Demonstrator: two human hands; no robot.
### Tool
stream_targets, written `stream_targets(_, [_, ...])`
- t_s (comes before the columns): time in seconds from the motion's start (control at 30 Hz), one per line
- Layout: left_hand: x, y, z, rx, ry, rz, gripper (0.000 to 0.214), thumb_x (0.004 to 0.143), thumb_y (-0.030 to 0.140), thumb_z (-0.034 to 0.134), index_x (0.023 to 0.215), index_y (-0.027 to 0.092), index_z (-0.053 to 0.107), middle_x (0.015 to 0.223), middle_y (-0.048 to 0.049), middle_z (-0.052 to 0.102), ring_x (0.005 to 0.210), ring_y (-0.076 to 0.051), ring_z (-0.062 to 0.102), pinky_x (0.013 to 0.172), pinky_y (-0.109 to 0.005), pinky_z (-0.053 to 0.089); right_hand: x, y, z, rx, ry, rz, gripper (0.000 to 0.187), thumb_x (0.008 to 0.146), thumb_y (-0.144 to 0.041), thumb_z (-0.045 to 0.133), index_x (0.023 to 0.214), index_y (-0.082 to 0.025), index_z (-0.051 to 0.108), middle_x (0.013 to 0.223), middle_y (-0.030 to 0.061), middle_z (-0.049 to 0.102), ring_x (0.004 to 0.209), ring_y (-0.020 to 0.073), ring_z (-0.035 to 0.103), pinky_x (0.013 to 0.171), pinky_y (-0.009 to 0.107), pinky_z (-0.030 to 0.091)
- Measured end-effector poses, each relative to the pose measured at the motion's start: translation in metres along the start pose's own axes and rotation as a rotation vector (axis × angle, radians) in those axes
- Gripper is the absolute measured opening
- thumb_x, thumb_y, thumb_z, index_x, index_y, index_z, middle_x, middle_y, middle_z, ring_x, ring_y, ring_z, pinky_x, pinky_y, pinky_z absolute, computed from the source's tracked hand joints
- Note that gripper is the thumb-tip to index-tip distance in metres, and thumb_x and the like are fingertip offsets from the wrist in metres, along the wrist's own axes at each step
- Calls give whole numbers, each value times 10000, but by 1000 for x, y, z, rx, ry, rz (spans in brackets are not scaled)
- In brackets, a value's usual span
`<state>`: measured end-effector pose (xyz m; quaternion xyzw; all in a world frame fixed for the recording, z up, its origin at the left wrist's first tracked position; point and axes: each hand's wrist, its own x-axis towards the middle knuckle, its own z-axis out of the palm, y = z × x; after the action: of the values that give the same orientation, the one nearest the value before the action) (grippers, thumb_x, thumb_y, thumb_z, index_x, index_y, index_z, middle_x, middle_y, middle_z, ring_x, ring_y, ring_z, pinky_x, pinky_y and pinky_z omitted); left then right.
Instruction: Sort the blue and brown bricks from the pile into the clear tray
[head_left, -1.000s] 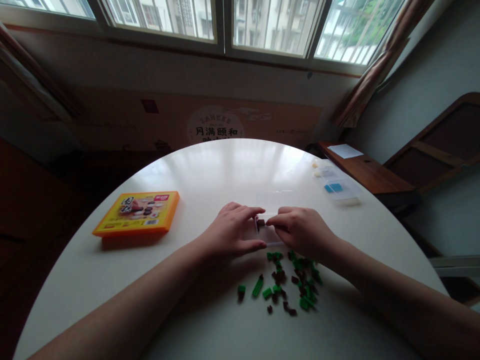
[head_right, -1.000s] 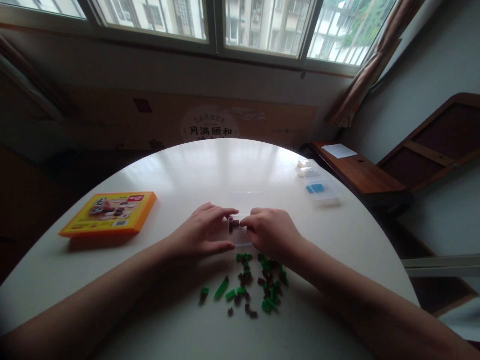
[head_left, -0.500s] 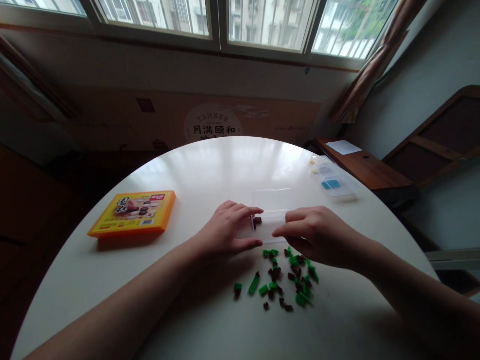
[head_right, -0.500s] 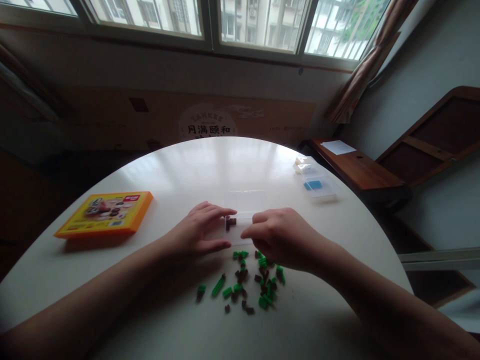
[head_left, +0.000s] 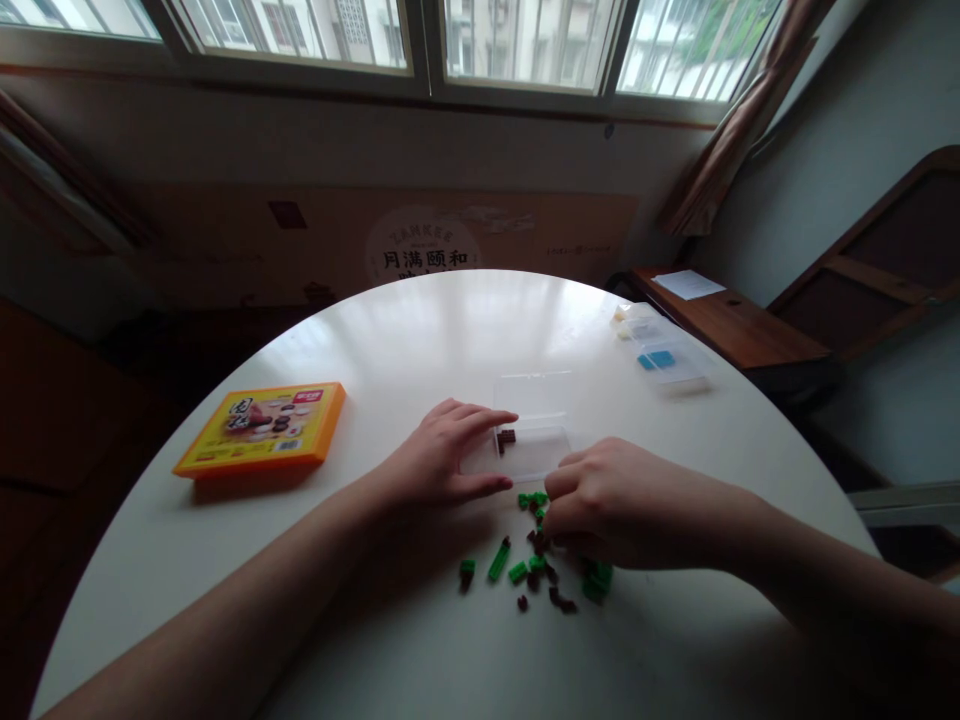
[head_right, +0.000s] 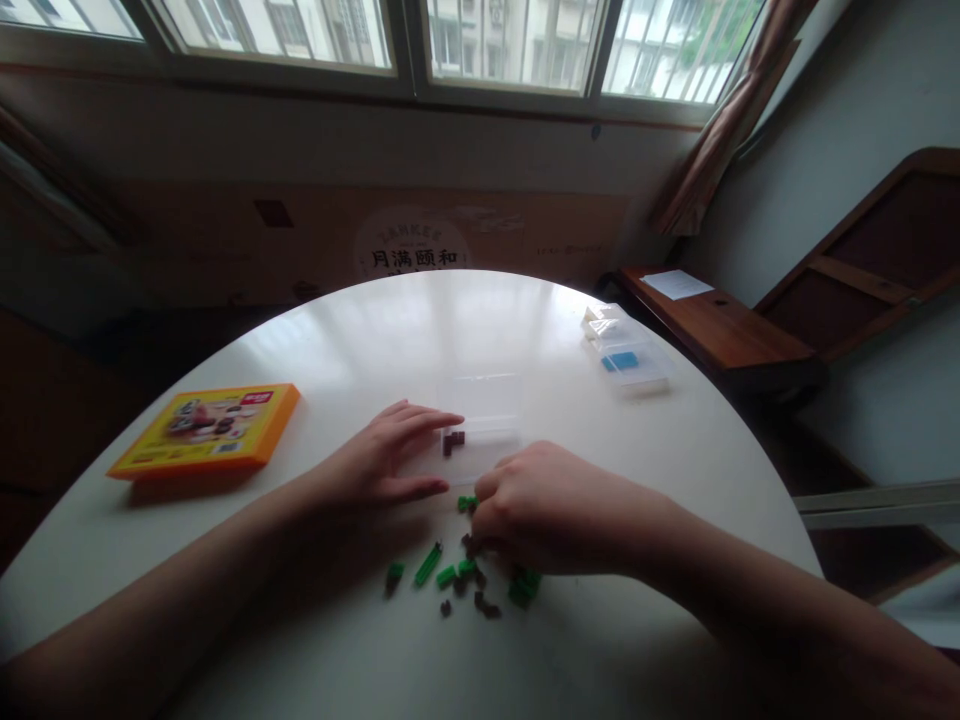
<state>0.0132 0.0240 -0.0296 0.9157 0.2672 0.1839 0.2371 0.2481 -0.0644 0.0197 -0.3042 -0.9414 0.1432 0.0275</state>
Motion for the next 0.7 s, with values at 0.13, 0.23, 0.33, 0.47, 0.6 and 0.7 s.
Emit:
stream_targets(0.13, [-1, 1, -2, -11, -1, -2, 608, 784, 475, 728, 1316, 239, 550, 1243, -94, 631, 1127, -266, 542, 1029, -446, 401, 0, 0, 2, -11, 11, 13, 181, 877, -179, 558, 709, -186, 624, 714, -23, 597, 646, 104, 485, 594, 249, 295])
stream_targets(0.23, [-1, 1, -2, -21, 4, -4, 602, 782, 467, 732, 1309, 235, 555, 1236, -96, 632, 1117, -262, 547, 1023, -443, 406, 0, -1, 2, -16, 8, 15, 202, 891, -197, 556, 696, -183, 609, 708, -27, 590, 640, 100, 476, 593, 247, 293])
stream_targets(0.33, [-1, 1, -2, -21, 4, -2, 604, 776, 456, 740, 1305, 229, 557, 1229, -97, 635, 1114, -258, 547, 1023, -441, 406, 0, -2, 0, -28, -8, 16, 209, 886, -190, 555, 680, -179, 587, 709, -30, 587, 634, 95, 465, 588, 245, 288])
stream_targets(0.47, [-1, 0, -1, -15, 8, 4, 613, 772, 450, 746, 1309, 227, 552, 1229, -95, 634, 1115, -253, 544, 1024, -438, 405, 0, -3, -1, -38, -32, 19, 210, 877, -184, 552, 669, -179, 579, 714, -31, 589, 633, 94, 464, 582, 245, 290])
stream_targets(0.6, [-2, -2, 0, -19, 11, 10, 612, 777, 464, 741, 1307, 222, 553, 1224, -97, 635, 1112, -252, 546, 1021, -434, 410, -2, -2, -4, -56, -43, 43, 207, 866, -186, 556, 662, -177, 587, 702, -24, 589, 612, 95, 458, 562, 252, 274])
stream_targets(0.7, [-2, -1, -1, -16, 9, 8, 603, 782, 475, 735, 1302, 227, 557, 1229, -93, 633, 1119, -251, 544, 1028, -435, 407, -4, -1, -6, -68, -43, 62, 195, 859, -178, 557, 668, -180, 598, 686, -24, 583, 594, 92, 449, 552, 253, 260])
